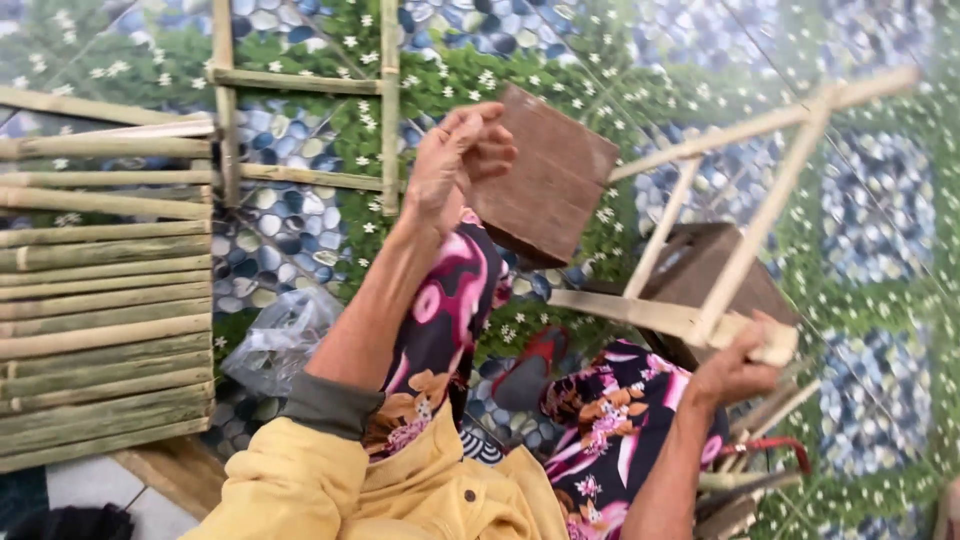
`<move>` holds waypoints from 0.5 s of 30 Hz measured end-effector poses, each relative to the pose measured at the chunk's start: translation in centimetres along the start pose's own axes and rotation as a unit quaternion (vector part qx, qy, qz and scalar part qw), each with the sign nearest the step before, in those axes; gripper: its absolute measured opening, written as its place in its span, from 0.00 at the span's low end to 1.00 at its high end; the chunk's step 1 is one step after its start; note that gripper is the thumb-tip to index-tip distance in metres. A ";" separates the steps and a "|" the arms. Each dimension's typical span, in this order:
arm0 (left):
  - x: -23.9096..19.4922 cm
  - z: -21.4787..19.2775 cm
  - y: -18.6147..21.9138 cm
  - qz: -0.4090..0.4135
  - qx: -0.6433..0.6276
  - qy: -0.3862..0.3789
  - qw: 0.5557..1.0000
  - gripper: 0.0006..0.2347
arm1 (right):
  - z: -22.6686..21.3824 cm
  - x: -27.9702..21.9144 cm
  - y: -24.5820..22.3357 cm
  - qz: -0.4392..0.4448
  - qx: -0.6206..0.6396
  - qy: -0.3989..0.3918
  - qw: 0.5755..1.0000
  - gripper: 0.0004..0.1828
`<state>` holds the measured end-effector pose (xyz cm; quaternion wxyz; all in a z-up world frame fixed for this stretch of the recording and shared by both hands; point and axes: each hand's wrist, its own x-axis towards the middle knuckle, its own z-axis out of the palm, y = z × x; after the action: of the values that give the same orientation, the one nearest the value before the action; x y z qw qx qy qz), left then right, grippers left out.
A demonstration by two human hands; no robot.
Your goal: The person sits on a tiled floor and assembles small bamboo frames by hand. They pick up bamboo strips, align them with wooden blocks, and fit pieces together to form frame structures.
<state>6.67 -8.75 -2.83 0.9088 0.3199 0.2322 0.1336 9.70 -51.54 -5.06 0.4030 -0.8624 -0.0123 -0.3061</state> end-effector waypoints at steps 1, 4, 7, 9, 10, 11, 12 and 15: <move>1.8 -2.6 -0.1 0.048 0.009 0.037 0.998 0.13 | 0.1 0.3 0.3 -0.013 0.015 0.014 1.000 0.10; 6.1 -12.3 -1.9 0.105 0.056 0.182 0.976 0.10 | 0.6 0.0 -0.7 -0.036 0.021 0.028 0.999 0.12; 8.4 -21.4 -5.4 0.110 0.203 0.290 0.929 0.11 | 1.2 -0.5 -1.8 -0.046 0.028 0.006 0.999 0.10; 10.5 -28.6 -9.6 0.103 0.310 0.293 0.899 0.11 | 1.6 -0.9 -1.9 -0.047 0.043 -0.020 0.998 0.08; 12.0 -33.2 -12.4 0.129 0.471 0.277 0.828 0.09 | 1.9 -1.1 -1.9 -0.046 0.069 -0.009 0.996 0.09; 13.4 -37.8 -15.1 0.148 0.617 0.250 0.731 0.07 | 2.1 -1.3 -1.8 -0.045 0.096 0.002 0.994 0.10; 12.5 -36.7 -14.4 0.144 0.619 0.255 0.729 0.07 | 1.8 -1.4 -4.3 -0.043 0.098 -0.005 0.994 0.10; 11.3 -36.1 -13.9 -0.053 0.678 0.237 0.694 0.09 | 0.6 -1.7 -7.9 0.027 -0.219 -0.080 0.972 0.16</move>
<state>-0.67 3.88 -40.40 0.3654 0.7945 0.4835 -0.0371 6.55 -45.42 -0.88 0.2104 -0.9514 0.0459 -0.2203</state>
